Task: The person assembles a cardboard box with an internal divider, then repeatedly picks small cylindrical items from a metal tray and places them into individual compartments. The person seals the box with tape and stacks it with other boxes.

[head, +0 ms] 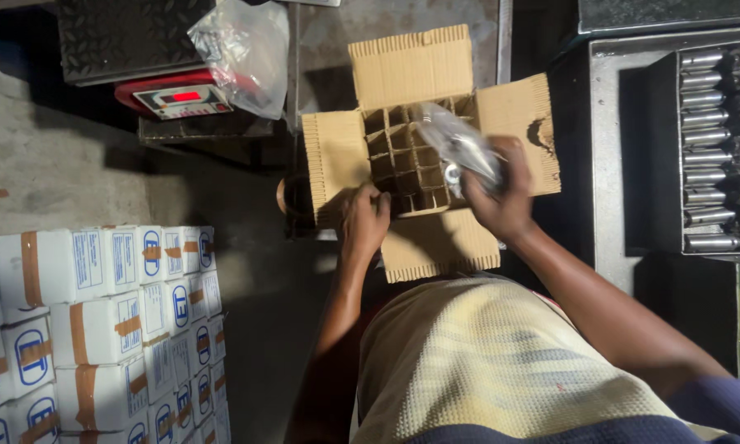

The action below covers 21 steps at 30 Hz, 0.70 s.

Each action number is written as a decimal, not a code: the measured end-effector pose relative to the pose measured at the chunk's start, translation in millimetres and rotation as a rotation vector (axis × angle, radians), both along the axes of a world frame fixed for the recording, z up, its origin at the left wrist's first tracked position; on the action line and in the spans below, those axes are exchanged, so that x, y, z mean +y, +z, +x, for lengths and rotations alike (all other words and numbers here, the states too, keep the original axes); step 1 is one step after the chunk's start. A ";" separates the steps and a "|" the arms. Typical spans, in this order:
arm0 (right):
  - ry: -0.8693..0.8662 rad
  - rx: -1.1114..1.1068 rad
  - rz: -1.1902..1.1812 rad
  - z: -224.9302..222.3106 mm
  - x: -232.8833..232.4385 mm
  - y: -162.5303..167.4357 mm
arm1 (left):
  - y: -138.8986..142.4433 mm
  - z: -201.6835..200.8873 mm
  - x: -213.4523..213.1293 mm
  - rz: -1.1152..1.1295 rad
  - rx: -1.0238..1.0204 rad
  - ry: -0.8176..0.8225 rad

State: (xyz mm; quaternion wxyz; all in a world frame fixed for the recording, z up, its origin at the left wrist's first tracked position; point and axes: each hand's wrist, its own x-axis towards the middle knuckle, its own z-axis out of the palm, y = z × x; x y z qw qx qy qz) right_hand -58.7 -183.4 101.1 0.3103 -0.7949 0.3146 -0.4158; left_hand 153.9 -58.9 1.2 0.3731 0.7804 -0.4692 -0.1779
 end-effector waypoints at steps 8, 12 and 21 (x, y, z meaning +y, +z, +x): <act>-0.096 0.167 0.397 -5.7 -33.4 -39.6 | -15.2 12.3 -5.5 -0.070 0.082 -0.004; -0.090 0.698 -0.006 -46.7 -20.3 -28.0 | -11.8 10.5 -6.4 -0.081 0.038 0.016; -0.052 0.863 0.123 -59.0 12.2 -91.7 | -27.7 12.2 -8.9 -0.189 0.060 -0.051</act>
